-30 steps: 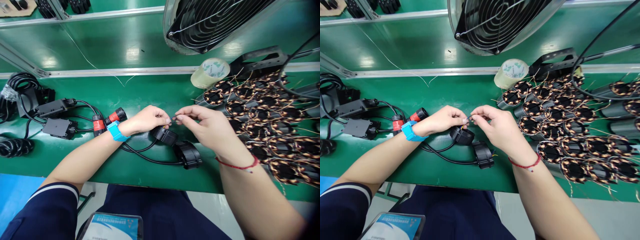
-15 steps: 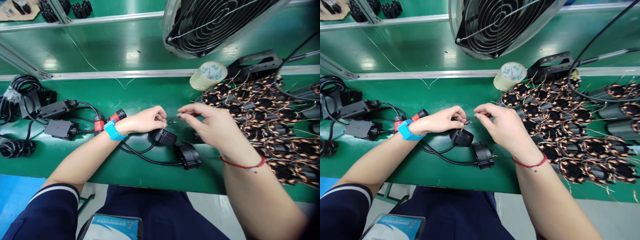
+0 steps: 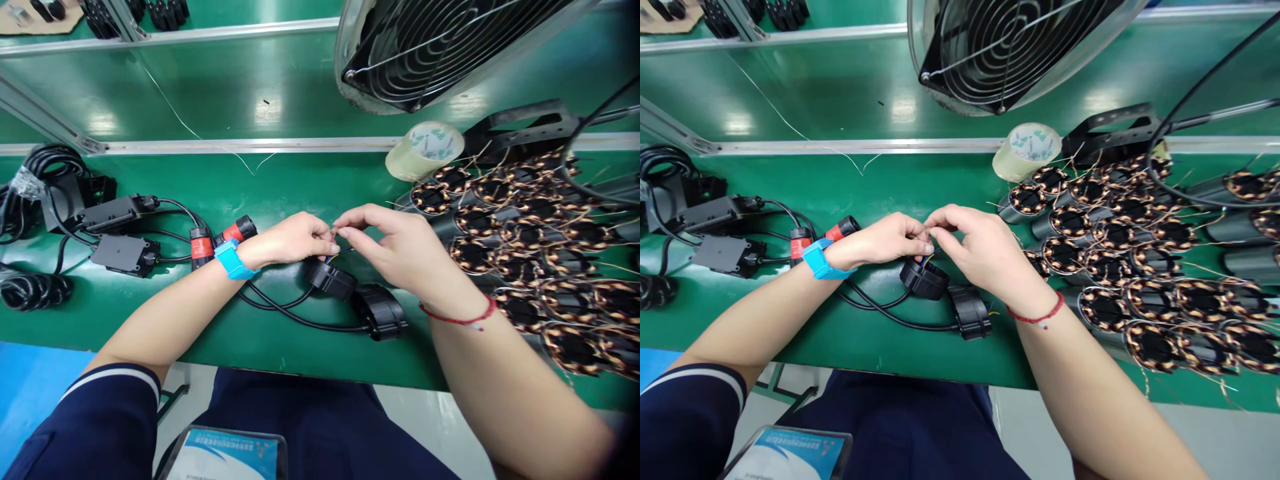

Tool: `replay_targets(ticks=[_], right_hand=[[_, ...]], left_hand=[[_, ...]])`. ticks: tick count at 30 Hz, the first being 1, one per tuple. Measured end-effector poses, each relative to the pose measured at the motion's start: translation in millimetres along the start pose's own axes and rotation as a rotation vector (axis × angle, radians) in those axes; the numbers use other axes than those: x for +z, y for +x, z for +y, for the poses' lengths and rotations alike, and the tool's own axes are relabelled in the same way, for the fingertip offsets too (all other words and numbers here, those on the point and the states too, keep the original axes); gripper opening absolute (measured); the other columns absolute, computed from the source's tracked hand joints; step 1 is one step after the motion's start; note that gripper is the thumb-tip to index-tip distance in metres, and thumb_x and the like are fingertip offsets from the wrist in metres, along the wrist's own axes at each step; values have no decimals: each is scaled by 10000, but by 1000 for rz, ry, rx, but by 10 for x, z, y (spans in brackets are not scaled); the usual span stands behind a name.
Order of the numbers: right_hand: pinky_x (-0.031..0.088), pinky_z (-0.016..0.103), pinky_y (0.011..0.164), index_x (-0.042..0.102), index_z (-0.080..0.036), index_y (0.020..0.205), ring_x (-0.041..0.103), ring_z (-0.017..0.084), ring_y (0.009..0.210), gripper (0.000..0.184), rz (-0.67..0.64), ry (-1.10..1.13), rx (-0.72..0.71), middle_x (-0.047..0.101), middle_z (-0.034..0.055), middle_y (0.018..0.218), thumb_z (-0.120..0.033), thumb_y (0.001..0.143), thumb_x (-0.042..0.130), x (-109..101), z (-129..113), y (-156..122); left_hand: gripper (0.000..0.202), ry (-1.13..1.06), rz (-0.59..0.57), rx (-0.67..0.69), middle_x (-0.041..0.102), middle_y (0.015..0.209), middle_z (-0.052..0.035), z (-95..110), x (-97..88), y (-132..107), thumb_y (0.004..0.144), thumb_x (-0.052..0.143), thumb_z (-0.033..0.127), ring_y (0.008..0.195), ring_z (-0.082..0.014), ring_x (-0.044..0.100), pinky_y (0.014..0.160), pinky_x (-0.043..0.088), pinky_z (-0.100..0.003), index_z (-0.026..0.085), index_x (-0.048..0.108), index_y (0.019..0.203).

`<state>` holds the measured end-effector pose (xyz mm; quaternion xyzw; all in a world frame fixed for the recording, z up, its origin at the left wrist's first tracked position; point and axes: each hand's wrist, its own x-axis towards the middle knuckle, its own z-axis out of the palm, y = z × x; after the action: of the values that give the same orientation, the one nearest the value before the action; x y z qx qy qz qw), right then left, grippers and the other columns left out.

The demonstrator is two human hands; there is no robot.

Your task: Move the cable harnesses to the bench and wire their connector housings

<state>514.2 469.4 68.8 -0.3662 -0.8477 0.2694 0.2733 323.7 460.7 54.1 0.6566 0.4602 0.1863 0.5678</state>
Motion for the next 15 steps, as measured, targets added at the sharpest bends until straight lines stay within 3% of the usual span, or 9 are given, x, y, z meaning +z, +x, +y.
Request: replay_targets(ticks=[15], right_hand=[[493, 309, 726, 645, -228, 873, 641, 202, 793, 129, 2, -63, 76, 685, 11, 878, -223, 878, 516, -22, -69, 5]], left_hand=[[241, 38, -23, 8, 602, 631, 7, 5, 7, 7, 795, 586, 314, 610, -98, 482, 594, 335, -245, 133, 605, 637]])
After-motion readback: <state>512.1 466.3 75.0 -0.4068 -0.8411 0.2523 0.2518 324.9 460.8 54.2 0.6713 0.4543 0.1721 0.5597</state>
